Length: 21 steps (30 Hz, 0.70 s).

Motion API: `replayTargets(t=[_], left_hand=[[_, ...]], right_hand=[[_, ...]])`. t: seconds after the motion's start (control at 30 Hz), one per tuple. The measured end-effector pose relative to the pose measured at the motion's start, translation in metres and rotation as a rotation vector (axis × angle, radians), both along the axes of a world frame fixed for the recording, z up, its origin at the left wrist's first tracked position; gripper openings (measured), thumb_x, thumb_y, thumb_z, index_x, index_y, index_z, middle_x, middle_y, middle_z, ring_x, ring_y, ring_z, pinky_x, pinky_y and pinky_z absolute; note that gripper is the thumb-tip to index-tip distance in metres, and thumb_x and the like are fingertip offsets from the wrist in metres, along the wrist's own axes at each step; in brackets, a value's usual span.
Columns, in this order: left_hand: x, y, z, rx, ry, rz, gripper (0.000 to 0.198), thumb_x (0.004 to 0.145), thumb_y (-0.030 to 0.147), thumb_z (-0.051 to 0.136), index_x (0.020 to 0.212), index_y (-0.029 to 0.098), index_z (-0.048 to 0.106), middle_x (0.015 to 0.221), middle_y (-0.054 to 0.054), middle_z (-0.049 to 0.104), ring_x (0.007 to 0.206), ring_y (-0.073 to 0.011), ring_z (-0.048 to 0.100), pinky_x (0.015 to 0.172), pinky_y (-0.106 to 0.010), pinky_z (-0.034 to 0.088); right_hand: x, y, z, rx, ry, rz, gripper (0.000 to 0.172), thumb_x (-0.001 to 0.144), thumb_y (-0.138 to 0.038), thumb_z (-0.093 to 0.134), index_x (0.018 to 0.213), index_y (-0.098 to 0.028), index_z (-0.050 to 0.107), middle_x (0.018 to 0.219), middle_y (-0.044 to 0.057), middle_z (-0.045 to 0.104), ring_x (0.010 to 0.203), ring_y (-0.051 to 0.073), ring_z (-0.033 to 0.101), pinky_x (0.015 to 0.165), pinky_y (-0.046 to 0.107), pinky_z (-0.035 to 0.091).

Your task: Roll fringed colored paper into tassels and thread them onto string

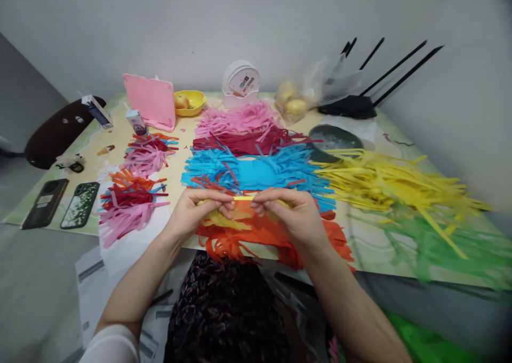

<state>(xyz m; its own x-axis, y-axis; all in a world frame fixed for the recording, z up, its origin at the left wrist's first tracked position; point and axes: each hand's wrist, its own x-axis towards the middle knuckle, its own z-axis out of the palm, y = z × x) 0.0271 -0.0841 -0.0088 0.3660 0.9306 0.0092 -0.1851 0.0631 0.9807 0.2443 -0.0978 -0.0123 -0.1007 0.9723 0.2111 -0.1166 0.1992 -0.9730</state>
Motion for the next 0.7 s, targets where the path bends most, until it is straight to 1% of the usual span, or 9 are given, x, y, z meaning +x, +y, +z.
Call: replayTargets(t=[0.1,0.23,0.3,0.4,0.47,0.53,0.57,0.63,0.7], left_hand=[[-0.008,0.002,0.005,0.114,0.116,-0.091,0.018,0.084,0.030,0.069,0.084,0.015,0.077,0.086,-0.010,0.078,0.078,-0.0216,0.074,0.080,-0.034,0.057],[-0.016,0.004,0.024,0.420,0.390,-0.171,0.015,0.090,0.029,0.064,0.097,0.018,0.073,0.119,-0.011,0.073,0.116,-0.0250,0.065,0.103,-0.037,0.046],[-0.015,0.006,0.030,0.526,0.508,-0.215,0.017,0.091,0.028,0.062,0.103,0.020,0.072,0.117,-0.010,0.073,0.114,-0.0231,0.066,0.107,-0.037,0.042],[-0.009,0.009,0.027,0.635,0.675,-0.260,0.015,0.092,0.028,0.060,0.094,0.019,0.072,0.093,-0.006,0.077,0.090,-0.0192,0.070,0.102,-0.038,0.046],[-0.006,0.011,0.020,0.765,0.784,-0.188,0.016,0.093,0.025,0.057,0.092,0.020,0.071,0.088,-0.005,0.076,0.086,-0.0184,0.068,0.107,-0.043,0.042],[-0.006,0.012,0.013,0.930,0.876,-0.094,0.018,0.094,0.022,0.053,0.095,0.023,0.071,0.092,-0.005,0.077,0.094,-0.0188,0.068,0.116,-0.051,0.030],[-0.006,0.012,0.011,1.003,0.901,-0.069,0.020,0.095,0.020,0.052,0.096,0.024,0.071,0.095,-0.004,0.077,0.098,-0.0188,0.068,0.119,-0.054,0.023],[-0.008,0.011,0.007,1.114,0.894,-0.045,0.021,0.095,0.019,0.051,0.097,0.027,0.071,0.099,-0.002,0.078,0.104,-0.0187,0.068,0.121,-0.056,0.018],[-0.011,0.009,0.003,1.195,0.851,-0.025,0.020,0.094,0.018,0.054,0.098,0.028,0.071,0.105,-0.002,0.078,0.109,-0.0191,0.068,0.120,-0.056,0.020]], right_hand=[[0.000,0.000,0.003,0.076,-0.049,-0.016,0.016,0.079,-0.016,0.063,0.075,-0.022,0.078,0.068,0.002,0.075,0.059,0.015,0.069,0.057,0.027,0.059],[0.002,-0.006,0.009,0.325,-0.335,-0.014,0.025,0.078,-0.009,0.058,0.077,-0.024,0.077,0.074,0.002,0.077,0.070,0.018,0.073,0.071,0.031,0.061],[0.003,-0.009,0.012,0.454,-0.437,0.019,0.027,0.078,-0.008,0.056,0.081,-0.025,0.077,0.078,0.002,0.078,0.075,0.019,0.074,0.077,0.033,0.061],[0.009,-0.012,0.016,0.562,-0.520,0.113,0.030,0.081,-0.009,0.055,0.092,-0.026,0.076,0.088,0.003,0.079,0.082,0.019,0.075,0.082,0.033,0.060],[0.014,-0.010,0.020,0.501,-0.573,0.159,0.031,0.083,-0.014,0.057,0.107,-0.025,0.074,0.103,0.006,0.078,0.095,0.021,0.074,0.089,0.036,0.058],[0.018,-0.005,0.024,0.334,-0.576,0.182,0.034,0.088,-0.022,0.059,0.121,-0.024,0.069,0.115,0.008,0.075,0.106,0.024,0.071,0.093,0.039,0.056],[0.019,-0.002,0.024,0.244,-0.555,0.205,0.033,0.090,-0.026,0.059,0.122,-0.024,0.068,0.117,0.009,0.075,0.109,0.025,0.070,0.093,0.039,0.055],[0.017,0.006,0.022,0.103,-0.465,0.314,0.027,0.092,-0.035,0.059,0.112,-0.022,0.073,0.109,0.008,0.077,0.104,0.024,0.071,0.088,0.037,0.057],[0.010,0.011,0.017,-0.009,-0.355,0.461,0.027,0.091,-0.042,0.061,0.095,-0.020,0.075,0.091,0.007,0.079,0.088,0.021,0.073,0.079,0.033,0.057]])
